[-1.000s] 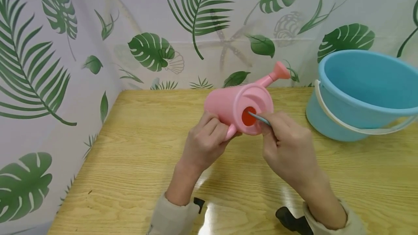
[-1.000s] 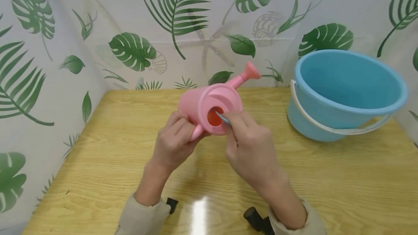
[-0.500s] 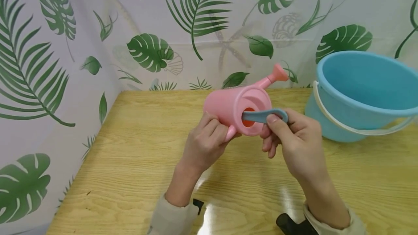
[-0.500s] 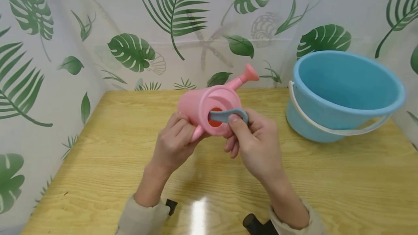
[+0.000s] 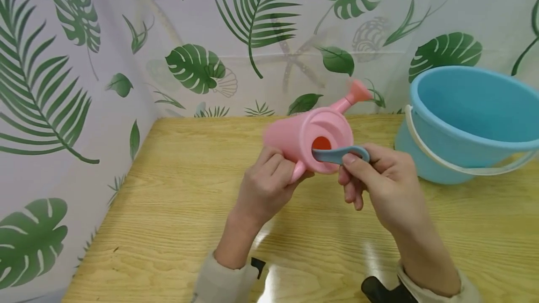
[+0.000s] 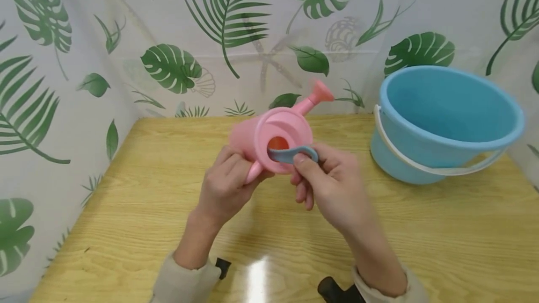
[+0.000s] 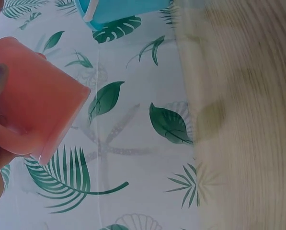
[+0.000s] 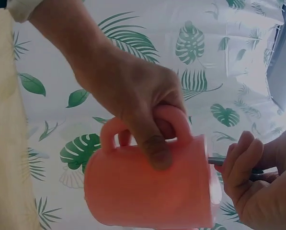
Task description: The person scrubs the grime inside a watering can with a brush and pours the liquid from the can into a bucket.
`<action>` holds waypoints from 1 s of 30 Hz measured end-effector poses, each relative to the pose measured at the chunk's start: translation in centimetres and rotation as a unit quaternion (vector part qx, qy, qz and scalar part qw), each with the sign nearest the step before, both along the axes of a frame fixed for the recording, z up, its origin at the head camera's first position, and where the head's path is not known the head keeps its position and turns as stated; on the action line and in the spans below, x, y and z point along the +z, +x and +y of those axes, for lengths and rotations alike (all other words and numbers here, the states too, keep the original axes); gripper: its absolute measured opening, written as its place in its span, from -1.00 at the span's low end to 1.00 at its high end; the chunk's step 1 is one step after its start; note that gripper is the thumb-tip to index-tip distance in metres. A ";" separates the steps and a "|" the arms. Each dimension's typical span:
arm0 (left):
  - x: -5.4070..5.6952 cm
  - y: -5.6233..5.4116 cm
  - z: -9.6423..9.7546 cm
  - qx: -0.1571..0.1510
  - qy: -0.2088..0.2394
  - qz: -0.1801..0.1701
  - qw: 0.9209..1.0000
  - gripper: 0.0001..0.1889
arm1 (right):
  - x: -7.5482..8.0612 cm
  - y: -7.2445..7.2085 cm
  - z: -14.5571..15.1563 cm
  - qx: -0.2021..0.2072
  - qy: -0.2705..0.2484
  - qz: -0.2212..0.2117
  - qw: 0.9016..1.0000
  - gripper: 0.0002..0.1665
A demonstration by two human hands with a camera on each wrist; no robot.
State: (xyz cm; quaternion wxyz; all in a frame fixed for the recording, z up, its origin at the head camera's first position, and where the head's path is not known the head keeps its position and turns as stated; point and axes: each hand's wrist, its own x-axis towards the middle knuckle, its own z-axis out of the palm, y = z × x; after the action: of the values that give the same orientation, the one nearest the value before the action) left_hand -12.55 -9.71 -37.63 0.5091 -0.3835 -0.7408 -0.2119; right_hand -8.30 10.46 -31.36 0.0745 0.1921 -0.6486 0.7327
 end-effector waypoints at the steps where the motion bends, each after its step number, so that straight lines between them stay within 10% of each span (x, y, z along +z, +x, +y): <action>1: 0.0 0.0 0.1 -0.003 -0.003 0.001 1.000 -0.59 | 0.0 -0.1 0.0 0.001 0.012 0.001 1.000 -0.77; 18: 0.3 0.3 0.7 -0.021 0.015 0.018 0.999 -0.57 | 0.3 0.1 2.0 0.044 -0.026 0.060 0.997 -0.74; 22: 0.1 0.2 1.0 -0.031 0.020 0.032 0.999 -0.60 | 0.6 0.1 1.8 0.012 0.065 0.054 0.996 -0.74; 26: -0.4 0.1 1.1 -0.029 0.015 0.038 0.999 -0.61 | 0.9 0.5 1.4 -0.054 0.201 0.072 0.976 -0.72; 30: -0.9 0.2 1.1 -0.021 -0.004 0.044 0.999 -0.61 | 0.8 1.0 1.2 -0.107 0.301 0.161 0.934 -0.75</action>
State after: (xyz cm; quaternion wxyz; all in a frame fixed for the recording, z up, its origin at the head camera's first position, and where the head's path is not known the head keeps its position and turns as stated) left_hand -12.39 -8.60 -38.55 0.5350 -0.4098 -0.7104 -0.2028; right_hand -7.31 11.62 -30.55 0.1948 0.2503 -0.8346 0.4504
